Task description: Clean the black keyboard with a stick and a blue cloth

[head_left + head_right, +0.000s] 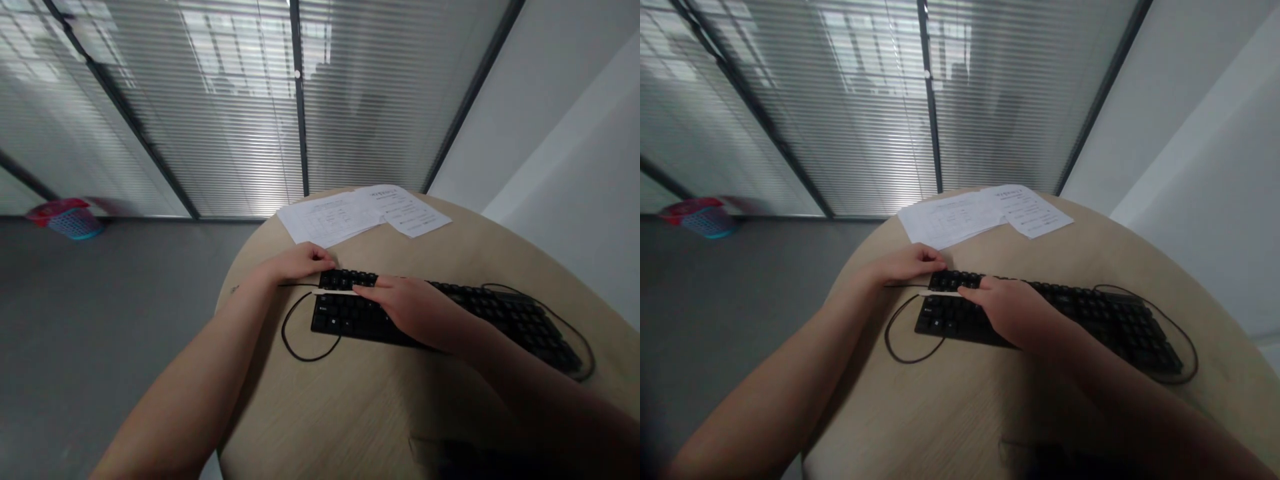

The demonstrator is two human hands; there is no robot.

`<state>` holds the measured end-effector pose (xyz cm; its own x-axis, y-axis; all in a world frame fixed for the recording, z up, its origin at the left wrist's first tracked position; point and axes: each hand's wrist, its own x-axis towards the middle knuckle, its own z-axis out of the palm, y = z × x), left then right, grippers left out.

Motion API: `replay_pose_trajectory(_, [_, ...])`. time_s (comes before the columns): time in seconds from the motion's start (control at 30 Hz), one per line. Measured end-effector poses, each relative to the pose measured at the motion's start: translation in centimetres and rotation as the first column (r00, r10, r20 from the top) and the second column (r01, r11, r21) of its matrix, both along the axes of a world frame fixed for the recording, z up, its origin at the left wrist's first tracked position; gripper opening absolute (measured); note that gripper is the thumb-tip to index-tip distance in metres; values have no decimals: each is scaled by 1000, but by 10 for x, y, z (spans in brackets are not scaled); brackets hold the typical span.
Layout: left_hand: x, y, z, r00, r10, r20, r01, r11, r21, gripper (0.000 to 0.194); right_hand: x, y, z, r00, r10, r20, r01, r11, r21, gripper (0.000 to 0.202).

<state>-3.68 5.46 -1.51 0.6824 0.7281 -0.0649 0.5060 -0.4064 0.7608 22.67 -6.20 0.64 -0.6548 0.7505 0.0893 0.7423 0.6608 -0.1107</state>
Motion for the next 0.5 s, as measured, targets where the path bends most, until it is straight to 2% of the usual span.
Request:
replay_pose_trajectory(0.13, [0, 2, -3, 999, -4, 50, 6, 999, -42, 31, 5, -4, 3, 999, -20, -37, 21, 999, 32, 52])
replay_pose_trajectory(0.27, [0, 2, -5, 997, 59, 39, -58, 998, -20, 30, 16, -4, 13, 995, -43, -94, 46, 998, 30, 48])
replay_pose_trajectory(0.4, [-1, 3, -5, 980, 192, 48, -196, 977, 89, 29, 25, 1, 18, 982, -95, -166, 104, 993, 48, 45])
replay_pose_trajectory(0.5, [-4, 4, -1, 936, 342, 82, -352, 914, 200, 28, 27, 3, 18, 961, -154, -228, 172, 983, 63, 40])
